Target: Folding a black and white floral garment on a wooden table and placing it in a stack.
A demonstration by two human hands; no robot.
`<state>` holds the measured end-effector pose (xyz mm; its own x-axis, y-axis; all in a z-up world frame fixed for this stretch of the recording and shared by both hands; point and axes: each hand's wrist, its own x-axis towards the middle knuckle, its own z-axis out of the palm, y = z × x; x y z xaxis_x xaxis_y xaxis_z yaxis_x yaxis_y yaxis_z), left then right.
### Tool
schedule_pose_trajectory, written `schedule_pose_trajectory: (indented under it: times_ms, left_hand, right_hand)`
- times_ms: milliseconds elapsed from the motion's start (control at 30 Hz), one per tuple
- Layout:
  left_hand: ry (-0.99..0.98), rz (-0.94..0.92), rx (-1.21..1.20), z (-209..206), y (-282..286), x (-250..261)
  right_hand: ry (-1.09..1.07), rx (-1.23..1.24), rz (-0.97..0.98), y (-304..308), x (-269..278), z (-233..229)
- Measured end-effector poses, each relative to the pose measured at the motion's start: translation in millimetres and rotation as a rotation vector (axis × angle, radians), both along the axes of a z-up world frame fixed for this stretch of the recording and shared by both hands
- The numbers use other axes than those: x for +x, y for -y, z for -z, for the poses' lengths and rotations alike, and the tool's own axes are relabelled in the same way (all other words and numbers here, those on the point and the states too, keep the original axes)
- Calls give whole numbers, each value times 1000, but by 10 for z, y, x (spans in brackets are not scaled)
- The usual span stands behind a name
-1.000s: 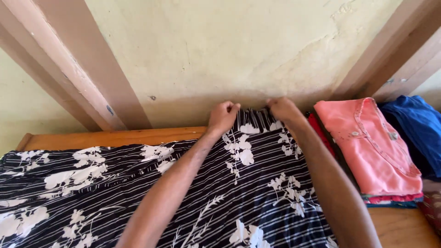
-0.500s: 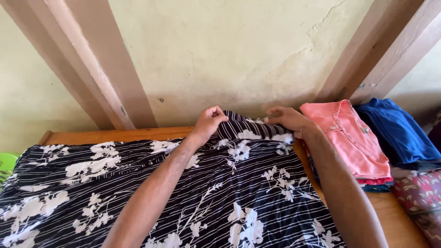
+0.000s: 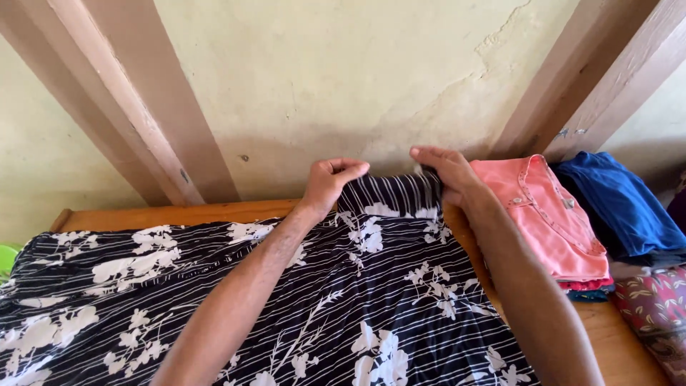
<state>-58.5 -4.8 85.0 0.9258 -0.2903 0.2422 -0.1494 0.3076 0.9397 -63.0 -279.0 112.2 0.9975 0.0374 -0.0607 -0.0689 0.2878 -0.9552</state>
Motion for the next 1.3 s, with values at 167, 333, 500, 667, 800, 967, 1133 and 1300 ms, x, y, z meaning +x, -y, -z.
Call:
schedule_pose_trajectory:
  times_ms: [167,333,500,667,800,967,1133,1300]
  left_hand:
    - [64,4,168,-43,-9,-229]
    - [210,50,124,-22,-22,-276]
    - [391,3,428,-50,-91,-446]
    - [398,57,525,-10,-155,-730]
    - [482,213,494,349,-171,-705]
    - [-31,-33,457,441,-102,-542]
    - [-446,138,182,259,36,-508]
    - [-136,74,197,488,215,-284]
  right_hand:
    - [-298,-565,-155,-26,-238,-98]
    - [-374,-993,-375,165,-5,362]
    - [11,-1107,-178,130,-16,351]
    - [411,-580,-117,66,-306,-37]
    - [74,-56,-254,30,-490,-73]
    - [212,-124,-349,172,-612,128]
    - [416,-313,-563,181,-929,-10]
    - [155,-616,-623,184,-1212,-231]
